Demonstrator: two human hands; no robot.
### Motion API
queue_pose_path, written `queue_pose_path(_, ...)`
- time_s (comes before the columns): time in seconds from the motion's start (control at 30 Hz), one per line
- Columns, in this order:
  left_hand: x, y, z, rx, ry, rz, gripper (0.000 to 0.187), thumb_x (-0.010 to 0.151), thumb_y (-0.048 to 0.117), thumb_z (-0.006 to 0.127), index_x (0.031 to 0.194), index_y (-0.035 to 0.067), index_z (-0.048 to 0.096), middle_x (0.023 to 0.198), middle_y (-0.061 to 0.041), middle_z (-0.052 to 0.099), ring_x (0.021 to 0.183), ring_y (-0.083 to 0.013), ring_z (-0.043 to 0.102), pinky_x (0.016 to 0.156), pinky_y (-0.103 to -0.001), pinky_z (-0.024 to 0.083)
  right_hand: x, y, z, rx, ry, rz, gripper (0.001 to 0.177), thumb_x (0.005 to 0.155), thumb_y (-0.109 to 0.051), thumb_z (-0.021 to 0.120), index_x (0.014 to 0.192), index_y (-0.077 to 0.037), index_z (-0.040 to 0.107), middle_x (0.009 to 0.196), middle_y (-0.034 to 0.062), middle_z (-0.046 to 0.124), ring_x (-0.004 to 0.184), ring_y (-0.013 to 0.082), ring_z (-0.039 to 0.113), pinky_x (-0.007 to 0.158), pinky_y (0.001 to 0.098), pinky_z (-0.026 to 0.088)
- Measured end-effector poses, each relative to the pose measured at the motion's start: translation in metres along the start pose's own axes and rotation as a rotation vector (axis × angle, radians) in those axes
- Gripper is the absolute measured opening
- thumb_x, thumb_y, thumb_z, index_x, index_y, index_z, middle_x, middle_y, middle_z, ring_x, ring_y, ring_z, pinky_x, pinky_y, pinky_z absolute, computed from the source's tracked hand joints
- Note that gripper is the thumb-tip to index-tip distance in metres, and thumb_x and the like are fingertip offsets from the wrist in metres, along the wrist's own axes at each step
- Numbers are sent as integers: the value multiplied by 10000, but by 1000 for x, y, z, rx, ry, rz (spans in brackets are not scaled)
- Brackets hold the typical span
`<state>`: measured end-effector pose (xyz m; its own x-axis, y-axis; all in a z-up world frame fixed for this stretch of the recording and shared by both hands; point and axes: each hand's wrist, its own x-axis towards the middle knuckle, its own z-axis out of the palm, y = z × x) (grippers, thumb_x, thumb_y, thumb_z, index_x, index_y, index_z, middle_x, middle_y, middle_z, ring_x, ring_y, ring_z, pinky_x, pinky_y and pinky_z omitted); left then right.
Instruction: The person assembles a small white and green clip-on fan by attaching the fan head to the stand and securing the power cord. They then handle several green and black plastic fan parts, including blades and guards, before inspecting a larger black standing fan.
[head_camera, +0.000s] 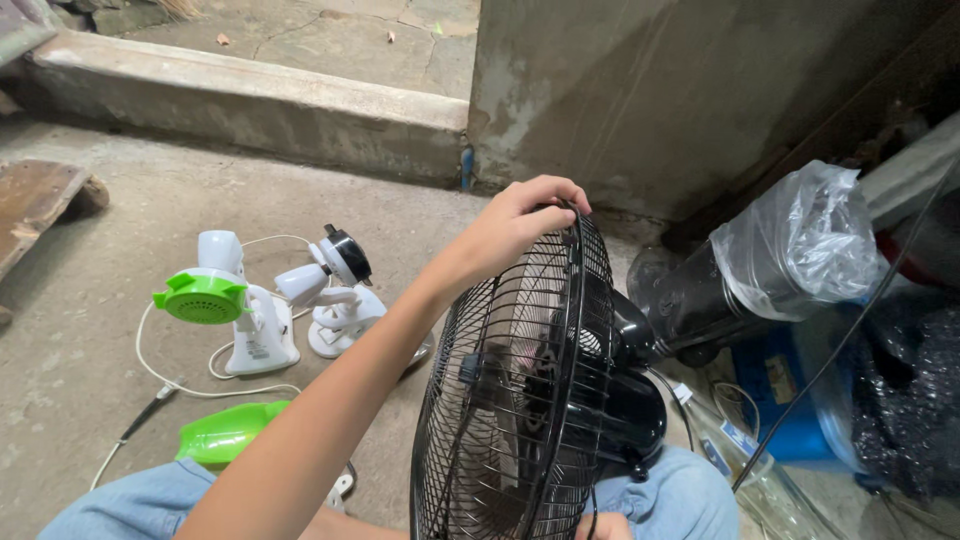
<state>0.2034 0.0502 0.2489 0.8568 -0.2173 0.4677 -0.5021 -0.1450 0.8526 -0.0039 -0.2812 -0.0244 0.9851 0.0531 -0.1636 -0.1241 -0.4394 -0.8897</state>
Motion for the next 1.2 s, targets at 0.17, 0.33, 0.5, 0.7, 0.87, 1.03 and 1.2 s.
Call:
queue_pose_path(0.17, 12, -8, -2, -117, 29, -110, 246, 844, 144, 572, 1000, 18, 715, 948, -40, 664, 926, -134, 595, 857, -285, 487, 13, 8, -4, 51, -10, 1, 393, 620, -215, 816, 923, -64, 618, 548, 44, 672, 474, 95, 636, 486, 215, 482)
queue_pose_path(0.33, 11, -7, -2, -112, 51, -121, 328, 825, 105, 543, 1083, 43, 737, 984, -49, 714, 916, -132, 612, 863, -278, 505, 16, 10, -3, 85, -35, 6, 264, 678, -162, 750, 896, -70, 635, 536, 44, 694, 478, 94, 664, 503, 215, 508)
queue_pose_path(0.5, -1, 13, 3, 41, 162, -19, 331, 840, 124, 591, 1132, 57, 731, 1190, -77, 722, 1127, -191, 662, 1035, -335, 495, 11, 1, -14, 90, -60, 5, 141, 736, -110, 685, 869, -76, 653, 523, 44, 717, 483, 94, 691, 519, 215, 533)
queue_pose_path(0.7, -51, 55, 10, 152, 154, 87, 314, 910, 190, 669, 1196, 62, 692, 1358, -122, 669, 1330, -266, 610, 1163, -392, 438, -13, -80, -43, -4, -140, -73, 82, 806, -47, 606, 836, -83, 673, 509, 44, 743, 488, 93, 724, 539, 216, 563)
queue_pose_path(0.87, -68, 63, 25, 160, 247, 150, 347, 968, 187, 672, 1288, 57, 642, 1415, -152, 633, 1392, -307, 562, 1193, -409, 413, -21, -204, -75, -587, -199, -12, 298, 627, -275, 969, 805, -120, 787, 673, 6, 694, 627, 63, 716, 612, 202, 577)
queue_pose_path(1.03, -55, 59, 32, 145, 349, 59, 243, 939, 211, 709, 1113, 43, 693, 1206, -124, 726, 1205, -276, 673, 1065, -376, 501, -12, -312, -70, -308, 182, -500, 397, 709, -197, 838, 1042, -48, 681, 1088, 91, 760, 938, 172, 747, 823, 322, 596)
queue_pose_path(1.2, -40, 64, 38, 177, 398, -176, 344, 849, 335, 762, 975, 16, 736, 1012, -121, 765, 1005, -240, 742, 923, -349, 566, 22, -369, -41, -189, 96, -702, 532, 928, -200, 712, 1396, -13, 543, 1373, 170, 652, 1284, 271, 635, 1097, 386, 473)
